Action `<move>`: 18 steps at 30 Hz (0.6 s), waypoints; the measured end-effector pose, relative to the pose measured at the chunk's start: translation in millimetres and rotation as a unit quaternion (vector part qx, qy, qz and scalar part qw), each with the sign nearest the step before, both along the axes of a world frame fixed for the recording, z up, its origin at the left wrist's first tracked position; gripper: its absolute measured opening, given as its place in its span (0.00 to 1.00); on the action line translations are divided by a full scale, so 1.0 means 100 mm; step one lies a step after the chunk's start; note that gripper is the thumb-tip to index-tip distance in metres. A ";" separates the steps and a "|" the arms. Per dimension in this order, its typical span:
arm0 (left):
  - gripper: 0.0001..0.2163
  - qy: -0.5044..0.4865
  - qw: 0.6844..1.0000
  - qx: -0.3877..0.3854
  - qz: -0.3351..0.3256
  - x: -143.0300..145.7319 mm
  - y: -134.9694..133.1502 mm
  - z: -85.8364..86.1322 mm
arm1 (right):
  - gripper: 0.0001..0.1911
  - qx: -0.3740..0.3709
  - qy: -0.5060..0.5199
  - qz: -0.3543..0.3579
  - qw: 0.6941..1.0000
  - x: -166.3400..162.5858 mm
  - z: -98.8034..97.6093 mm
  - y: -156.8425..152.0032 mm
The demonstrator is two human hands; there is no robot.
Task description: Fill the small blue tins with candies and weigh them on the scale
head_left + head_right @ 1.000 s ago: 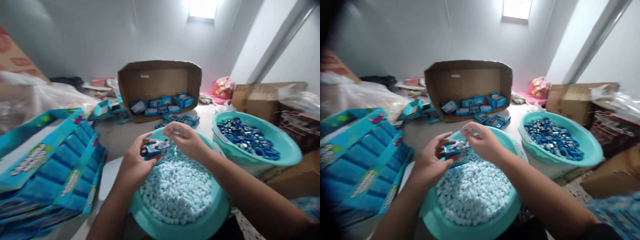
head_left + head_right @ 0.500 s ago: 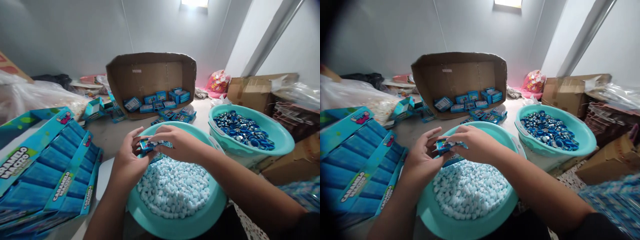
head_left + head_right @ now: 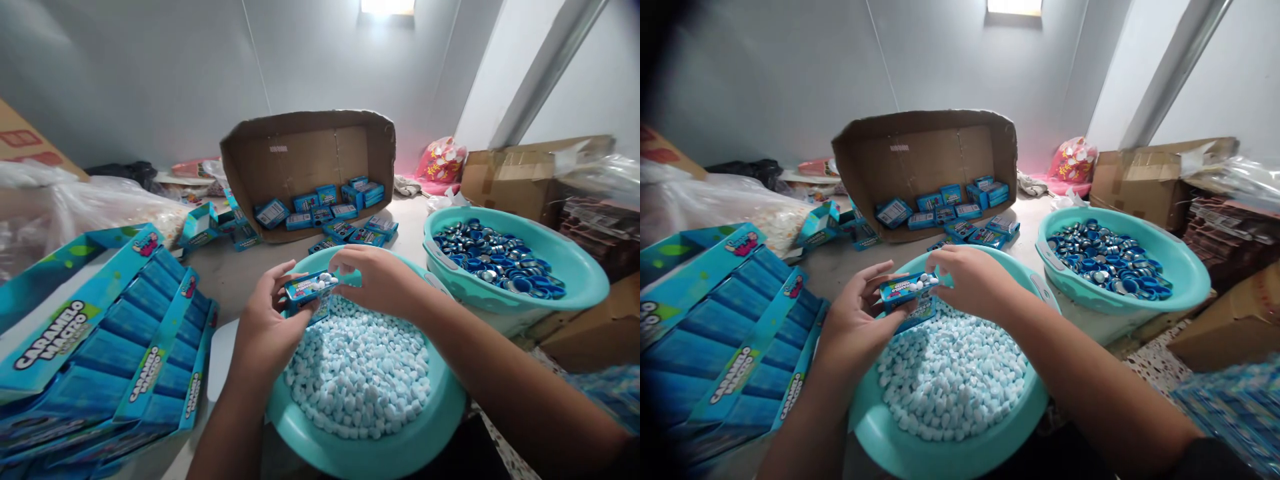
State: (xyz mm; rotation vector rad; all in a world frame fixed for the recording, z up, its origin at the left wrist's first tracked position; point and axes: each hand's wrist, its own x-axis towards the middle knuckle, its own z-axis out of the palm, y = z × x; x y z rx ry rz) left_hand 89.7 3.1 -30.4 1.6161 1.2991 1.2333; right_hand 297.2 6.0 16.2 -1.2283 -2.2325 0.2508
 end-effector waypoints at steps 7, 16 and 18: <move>0.33 -0.006 1.000 0.008 -0.005 0.00 0.01 -0.01 | 0.18 0.015 -0.036 0.081 0.996 -0.03 -0.08 0.02; 0.30 0.011 1.000 0.015 0.025 -0.01 0.01 0.00 | 0.05 0.040 -0.102 0.030 0.994 -0.04 0.01 -0.01; 0.29 0.017 0.999 0.026 0.023 -0.01 0.01 0.00 | 0.14 0.051 -0.075 0.019 0.996 -0.04 0.01 -0.03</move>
